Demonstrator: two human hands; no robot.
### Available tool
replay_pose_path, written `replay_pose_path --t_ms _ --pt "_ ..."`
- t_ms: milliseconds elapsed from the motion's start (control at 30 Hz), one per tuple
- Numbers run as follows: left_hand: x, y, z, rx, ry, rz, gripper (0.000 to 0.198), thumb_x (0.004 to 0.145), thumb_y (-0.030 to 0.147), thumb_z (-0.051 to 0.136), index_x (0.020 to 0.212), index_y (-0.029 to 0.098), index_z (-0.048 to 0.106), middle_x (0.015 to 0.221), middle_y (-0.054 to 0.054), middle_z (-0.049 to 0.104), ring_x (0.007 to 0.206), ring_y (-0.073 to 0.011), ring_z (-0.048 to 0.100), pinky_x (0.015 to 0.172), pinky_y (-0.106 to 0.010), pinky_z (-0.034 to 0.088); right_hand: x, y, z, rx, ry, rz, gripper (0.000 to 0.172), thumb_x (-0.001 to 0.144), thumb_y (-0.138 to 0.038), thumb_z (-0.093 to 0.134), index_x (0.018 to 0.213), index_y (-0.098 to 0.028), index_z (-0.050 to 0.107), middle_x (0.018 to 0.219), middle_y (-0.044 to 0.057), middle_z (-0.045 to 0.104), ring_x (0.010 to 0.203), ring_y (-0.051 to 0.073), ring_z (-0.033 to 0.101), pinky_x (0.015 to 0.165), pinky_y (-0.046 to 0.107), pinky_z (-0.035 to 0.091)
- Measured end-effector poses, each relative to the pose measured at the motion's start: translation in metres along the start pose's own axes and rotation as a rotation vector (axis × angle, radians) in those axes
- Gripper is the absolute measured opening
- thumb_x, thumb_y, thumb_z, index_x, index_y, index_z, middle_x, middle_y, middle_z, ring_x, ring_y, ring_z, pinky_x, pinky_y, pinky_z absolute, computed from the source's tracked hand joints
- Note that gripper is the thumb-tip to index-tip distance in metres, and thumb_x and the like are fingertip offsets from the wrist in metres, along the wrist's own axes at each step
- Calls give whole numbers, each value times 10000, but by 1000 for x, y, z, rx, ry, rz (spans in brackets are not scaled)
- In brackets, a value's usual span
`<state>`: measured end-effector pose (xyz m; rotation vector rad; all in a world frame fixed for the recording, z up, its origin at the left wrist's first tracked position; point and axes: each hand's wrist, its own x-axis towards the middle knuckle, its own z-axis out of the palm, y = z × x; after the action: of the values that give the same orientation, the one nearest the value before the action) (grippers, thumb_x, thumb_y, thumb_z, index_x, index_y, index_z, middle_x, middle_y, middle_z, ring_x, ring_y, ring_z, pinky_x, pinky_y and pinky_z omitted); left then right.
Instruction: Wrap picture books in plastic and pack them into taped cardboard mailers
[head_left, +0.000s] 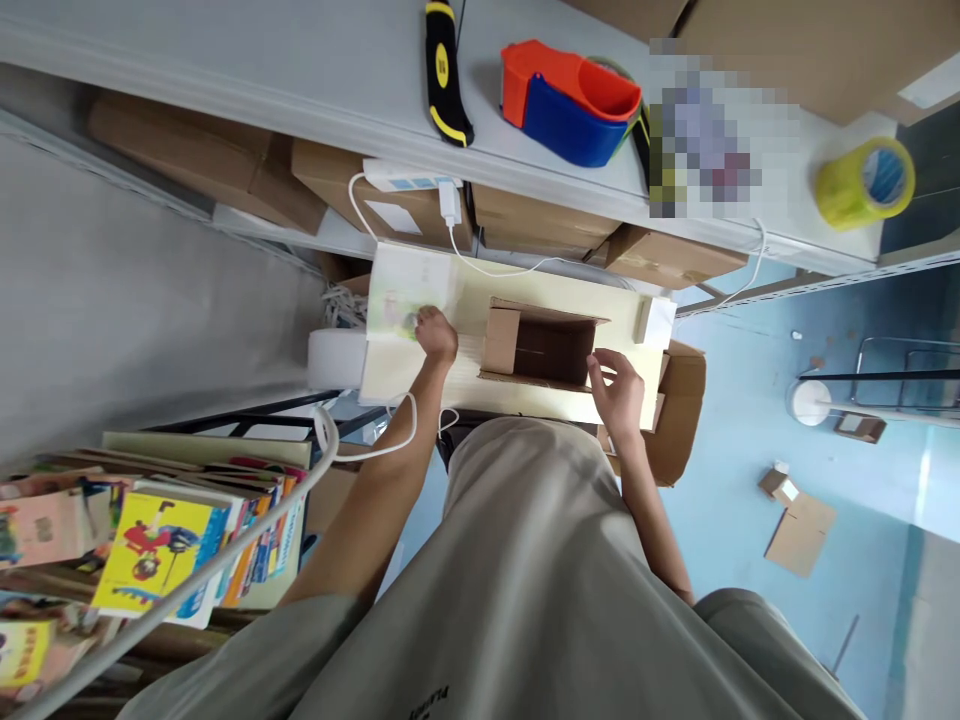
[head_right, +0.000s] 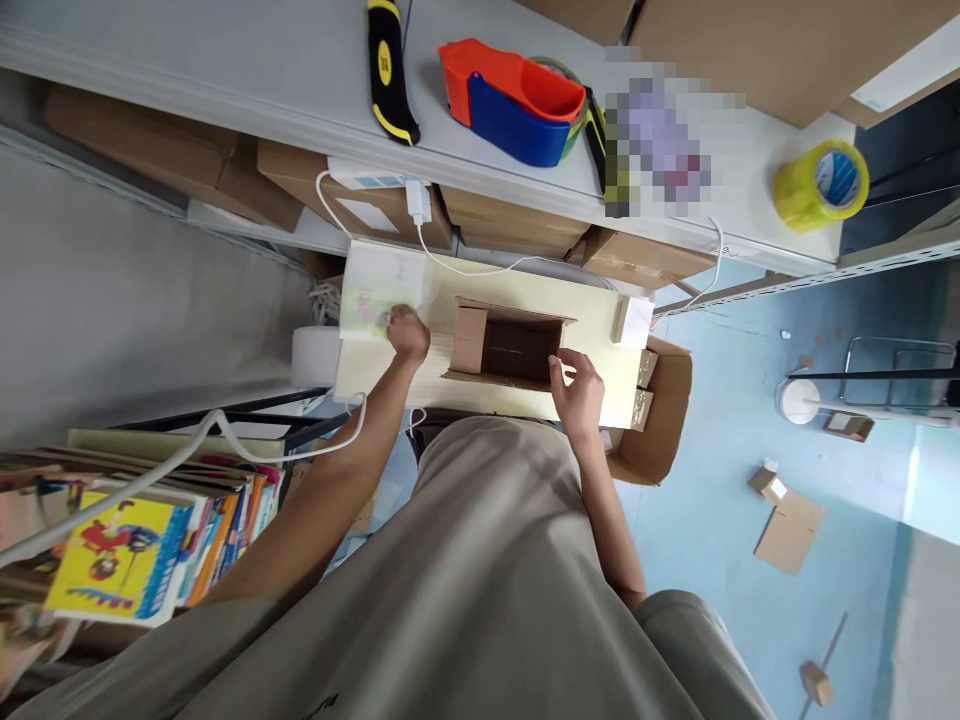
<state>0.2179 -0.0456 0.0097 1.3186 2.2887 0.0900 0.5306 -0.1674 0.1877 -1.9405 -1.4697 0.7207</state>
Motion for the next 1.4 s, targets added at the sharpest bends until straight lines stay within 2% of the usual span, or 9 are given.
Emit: replay_pose_path --t_ms 200,467,600,667,833,1000,1133,1267,1400 --pt "-6 -10 -36 -239 172 -110 436 1084 30 391 1439 87 638 1265 -212 823 1299 -339 806 1209 -471 597 7 -15 16 101 -125 -33 610 1098 -775 579 1208 -219 804 1237 175 876 1118 330 870 994 519 753" --pt "12 -34 -124 -691 583 -143 251 1100 144 446 1264 203 626 1292 -135 768 1296 -269 761 1212 -426 597 43 -64 88 527 -616 -91 767 937 -905 720 1242 -209 823 1306 150 867 1254 309 844 1193 494 667" --pt "-36 -9 -158 -865 628 12 90 1113 192 500 1097 216 584 1035 -56 717 1045 -197 764 1029 -318 629 56 -94 92 625 -664 -113 825 939 -917 730 1363 -213 801 1427 143 828 1323 307 808 1234 511 647" --pt "-79 12 -165 -860 602 257 107 1149 306 542 1134 224 609 1017 -29 708 992 -183 741 976 -300 620 57 -107 77 683 -649 -119 823 965 -917 709 1442 -249 764 1479 125 803 1356 306 789 1188 503 681" --pt "-186 67 -154 -794 287 638 356 1213 600 494 1236 278 644 1039 -24 783 899 -181 773 804 -274 595 48 -109 32 679 -462 -85 852 1007 -940 633 1553 -286 635 1391 110 805 1321 309 786 1034 460 740" --pt "-231 103 -127 -692 -26 892 339 1229 532 465 1251 283 695 1106 -55 874 996 -204 856 856 -281 630 41 -61 9 531 -171 25 791 1031 -923 599 1374 -216 692 1093 93 814 1086 299 805 889 414 732" --pt "-218 101 -118 -781 -193 876 395 1222 576 483 1263 273 733 1152 -77 886 1041 -208 868 881 -280 662 35 -25 -24 454 -72 22 675 1053 -856 625 1228 -215 747 1029 94 818 1004 304 804 842 436 723" --pt "-170 81 -96 -554 -21 563 334 1173 469 624 1391 227 700 1336 -156 835 1293 -301 814 1147 -418 641 34 -10 -74 347 122 -90 578 1084 -765 656 1208 -212 772 1159 122 832 1102 313 808 930 458 706" --pt "-136 74 -58 -152 -73 412 1093 886 341 988 1752 76 376 1834 -391 372 1701 -560 435 1361 -649 452 39 -13 -102 263 141 -192 577 1064 -793 682 1049 -226 785 964 63 807 1004 278 803 907 423 694"
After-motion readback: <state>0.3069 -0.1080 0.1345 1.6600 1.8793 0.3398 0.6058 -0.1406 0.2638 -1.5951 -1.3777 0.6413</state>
